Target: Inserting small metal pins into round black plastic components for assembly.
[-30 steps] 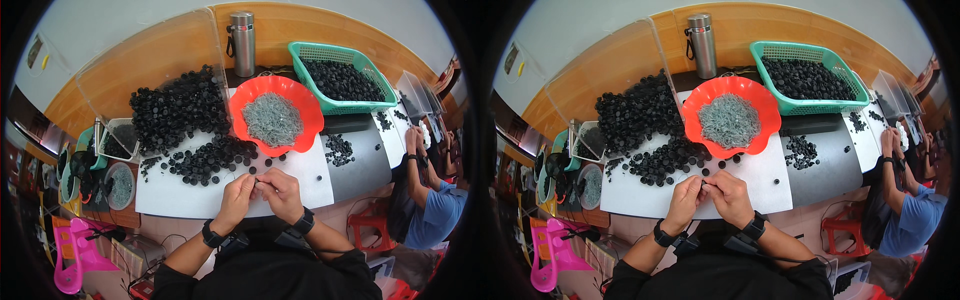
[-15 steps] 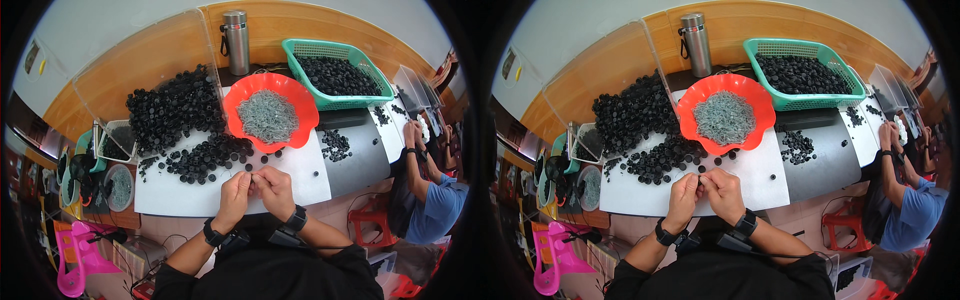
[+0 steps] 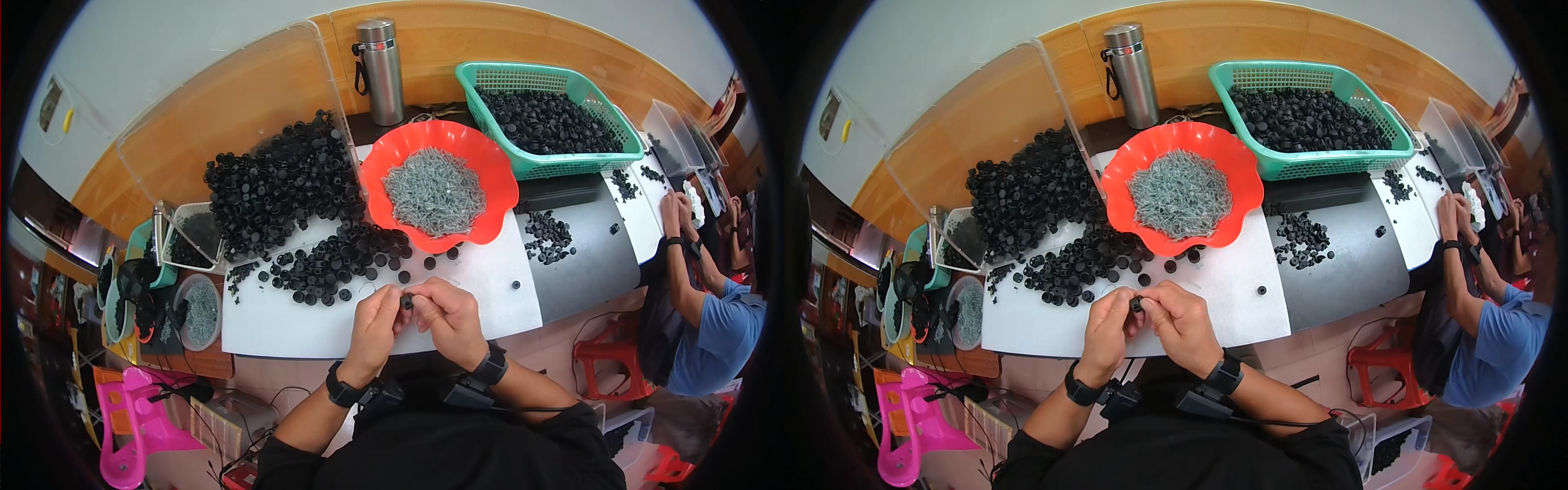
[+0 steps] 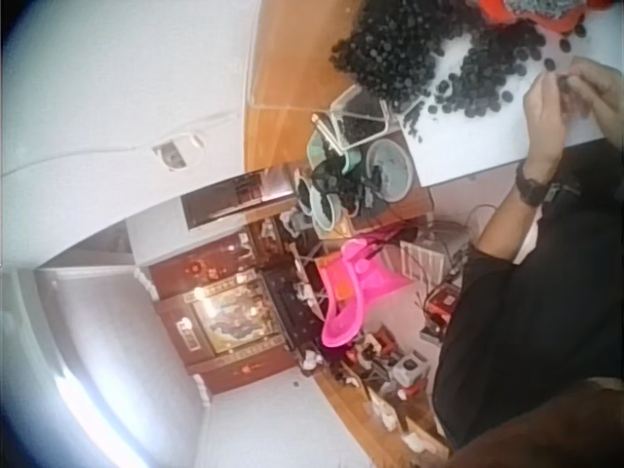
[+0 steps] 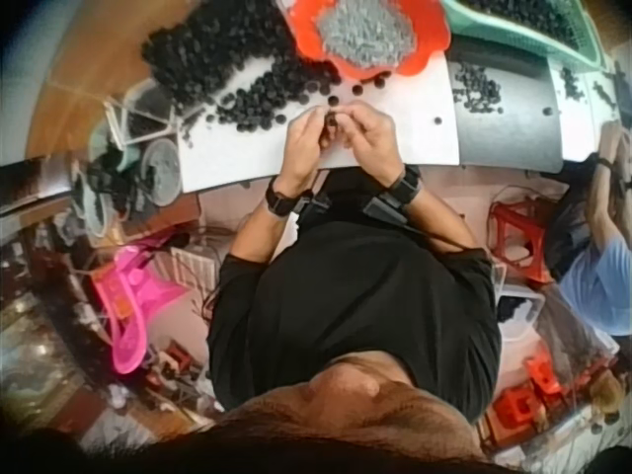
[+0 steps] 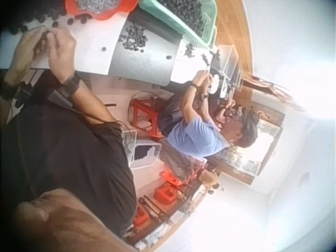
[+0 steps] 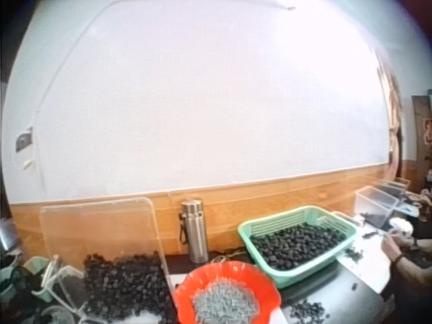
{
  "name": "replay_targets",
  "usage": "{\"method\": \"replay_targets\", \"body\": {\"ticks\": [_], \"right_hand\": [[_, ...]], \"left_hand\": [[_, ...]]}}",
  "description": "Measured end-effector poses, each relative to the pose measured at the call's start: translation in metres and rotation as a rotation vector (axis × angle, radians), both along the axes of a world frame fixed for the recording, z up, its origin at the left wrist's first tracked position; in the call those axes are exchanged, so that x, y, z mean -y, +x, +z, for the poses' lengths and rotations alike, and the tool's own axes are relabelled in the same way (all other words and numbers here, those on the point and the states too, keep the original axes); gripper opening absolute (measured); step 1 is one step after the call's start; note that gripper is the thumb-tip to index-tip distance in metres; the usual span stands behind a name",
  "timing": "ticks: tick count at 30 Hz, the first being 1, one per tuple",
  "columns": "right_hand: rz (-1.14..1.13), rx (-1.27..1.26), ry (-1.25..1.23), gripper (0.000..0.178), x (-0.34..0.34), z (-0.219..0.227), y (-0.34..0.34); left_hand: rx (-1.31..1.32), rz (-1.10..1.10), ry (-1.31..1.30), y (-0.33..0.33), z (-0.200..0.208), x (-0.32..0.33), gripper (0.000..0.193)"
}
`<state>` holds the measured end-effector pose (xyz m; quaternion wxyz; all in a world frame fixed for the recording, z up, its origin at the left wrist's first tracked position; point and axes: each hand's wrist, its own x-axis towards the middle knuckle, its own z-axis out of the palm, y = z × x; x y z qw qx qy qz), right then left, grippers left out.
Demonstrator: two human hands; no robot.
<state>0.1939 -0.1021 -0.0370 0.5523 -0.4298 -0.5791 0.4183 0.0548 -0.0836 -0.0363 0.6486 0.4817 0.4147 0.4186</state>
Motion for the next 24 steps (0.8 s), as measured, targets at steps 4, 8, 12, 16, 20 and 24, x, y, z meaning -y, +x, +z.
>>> {"method": "replay_targets", "body": {"ticks": [4,8,12,16,20,24], "right_hand": [[-0.03,0.09,0.077,0.014,-0.003,-0.004,0.002],[-0.015,0.034,0.058,0.014,-0.002,0.0,0.003],[-0.022,0.111,0.19,0.014,-0.005,-0.001,0.002],[-0.067,0.172,0.223,0.013,-0.006,0.0,0.0],[-0.002,0.083,0.097,0.017,-0.003,0.003,0.003],[0.072,-0.047,-0.018,0.022,-0.005,0.006,0.011]], "left_hand": [[0.021,-0.069,0.058,-0.002,0.0,0.0,0.03],[0.082,-0.059,0.006,-0.004,0.002,0.0,0.029],[0.138,-0.052,-0.025,-0.006,0.003,-0.001,0.028],[0.091,-0.109,0.016,-0.009,0.0,-0.001,0.029],[0.077,-0.133,0.009,-0.011,0.0,-0.002,0.03],[0.155,-0.144,-0.049,-0.015,0.0,-0.003,0.03]]}}
